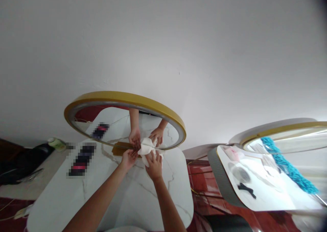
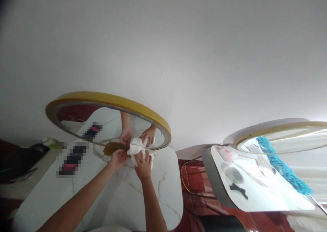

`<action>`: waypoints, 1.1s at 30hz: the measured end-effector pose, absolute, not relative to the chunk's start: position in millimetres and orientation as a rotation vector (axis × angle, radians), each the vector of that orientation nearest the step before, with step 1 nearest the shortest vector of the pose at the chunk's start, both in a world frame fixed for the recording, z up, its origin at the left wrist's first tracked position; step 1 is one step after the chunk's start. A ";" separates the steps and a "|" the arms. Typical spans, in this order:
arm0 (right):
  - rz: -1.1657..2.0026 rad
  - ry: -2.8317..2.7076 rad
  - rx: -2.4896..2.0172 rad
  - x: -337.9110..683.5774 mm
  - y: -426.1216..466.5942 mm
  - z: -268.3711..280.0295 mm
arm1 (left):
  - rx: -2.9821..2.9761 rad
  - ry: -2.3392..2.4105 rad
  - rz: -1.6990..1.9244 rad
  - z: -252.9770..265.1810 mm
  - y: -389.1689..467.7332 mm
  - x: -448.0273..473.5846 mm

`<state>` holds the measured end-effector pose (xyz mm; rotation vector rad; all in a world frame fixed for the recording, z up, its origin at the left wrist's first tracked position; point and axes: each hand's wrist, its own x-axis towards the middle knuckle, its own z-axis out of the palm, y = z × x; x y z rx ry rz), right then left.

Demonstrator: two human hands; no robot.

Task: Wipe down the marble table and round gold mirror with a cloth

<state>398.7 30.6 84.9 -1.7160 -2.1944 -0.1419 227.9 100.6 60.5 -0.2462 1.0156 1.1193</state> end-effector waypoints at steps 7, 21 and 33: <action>-0.485 -1.913 -1.458 389.8 41.5 169.8 | -0.198 0.988 1.125 60.7 99.0 203.7; -0.209 -2.083 -1.662 351.0 39.8 100.5 | -0.207 0.997 1.121 63.9 99.6 163.5; -0.170 -2.132 -1.625 339.8 41.0 131.4 | -0.166 0.970 1.112 66.5 100.7 154.6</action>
